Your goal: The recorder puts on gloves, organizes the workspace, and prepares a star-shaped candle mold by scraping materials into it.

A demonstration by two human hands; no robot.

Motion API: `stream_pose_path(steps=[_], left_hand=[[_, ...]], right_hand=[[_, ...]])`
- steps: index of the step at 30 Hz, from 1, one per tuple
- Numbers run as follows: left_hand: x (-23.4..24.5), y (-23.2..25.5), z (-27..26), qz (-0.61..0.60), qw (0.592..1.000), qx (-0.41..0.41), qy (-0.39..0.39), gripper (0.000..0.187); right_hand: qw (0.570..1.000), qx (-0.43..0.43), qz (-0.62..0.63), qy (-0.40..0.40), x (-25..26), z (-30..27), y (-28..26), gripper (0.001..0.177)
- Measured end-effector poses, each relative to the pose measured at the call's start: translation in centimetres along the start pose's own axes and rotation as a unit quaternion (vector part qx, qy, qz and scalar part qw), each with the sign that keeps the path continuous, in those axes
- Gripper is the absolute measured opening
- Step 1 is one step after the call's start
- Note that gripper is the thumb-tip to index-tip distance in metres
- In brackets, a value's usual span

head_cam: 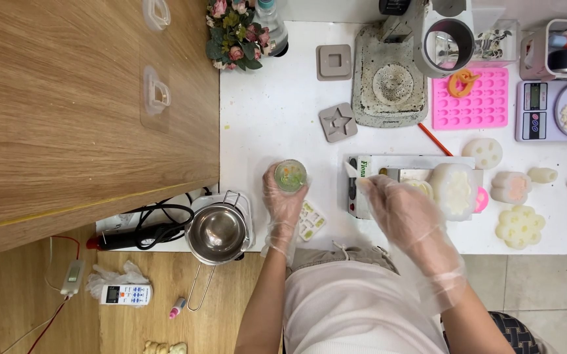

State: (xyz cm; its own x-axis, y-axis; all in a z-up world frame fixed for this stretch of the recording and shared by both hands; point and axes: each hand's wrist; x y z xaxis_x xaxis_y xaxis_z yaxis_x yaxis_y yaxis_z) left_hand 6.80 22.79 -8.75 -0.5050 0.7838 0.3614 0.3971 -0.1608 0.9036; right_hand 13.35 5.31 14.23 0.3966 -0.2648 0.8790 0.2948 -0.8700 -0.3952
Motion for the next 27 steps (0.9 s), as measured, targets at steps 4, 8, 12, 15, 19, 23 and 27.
stream_pose_path(steps=[4,8,12,15,19,23,27], left_hand=[[-0.6,-2.1,-0.1,0.01,1.0,-0.007,-0.018,0.083],[-0.7,-1.9,-0.6,0.016,0.999,-0.013,-0.049,0.089],[1.5,5.7,-1.0,0.108,0.992,-0.043,-0.039,0.105],[1.4,8.1,-1.0,0.163,0.967,-0.195,0.035,0.107],[-1.8,13.6,2.7,0.098,0.985,-0.139,-0.04,0.069],[-9.0,11.8,9.7,0.216,0.961,0.06,-0.161,0.074],[-16.6,2.6,13.8,0.278,0.949,0.038,-0.141,0.096]], right_hand=[[0.997,-0.069,0.017,0.002,1.1,-0.6,1.3,0.036],[0.983,-0.182,0.02,-0.01,2.4,-0.9,2.2,0.044],[0.959,-0.271,-0.017,-0.081,4.9,-1.1,2.1,0.042],[0.972,-0.235,0.009,0.006,5.3,-2.1,3.2,0.044],[0.976,-0.206,0.006,0.063,5.5,-3.0,3.5,0.038],[0.974,-0.218,0.02,0.057,5.0,-4.3,4.4,0.037],[0.96,-0.271,0.051,0.041,6.5,-5.0,3.2,0.04]])
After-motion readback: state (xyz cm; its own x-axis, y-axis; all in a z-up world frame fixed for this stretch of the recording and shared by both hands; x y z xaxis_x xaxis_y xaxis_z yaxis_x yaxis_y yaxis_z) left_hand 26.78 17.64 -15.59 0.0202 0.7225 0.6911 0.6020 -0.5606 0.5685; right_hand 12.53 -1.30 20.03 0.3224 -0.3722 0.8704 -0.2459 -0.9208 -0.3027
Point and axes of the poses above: each hand's wrist, its own z-axis towards the middle knuckle, its own x-axis out of the back of the hand, y = z × x, and after that the axes turned 5 degrees about x, right-handed
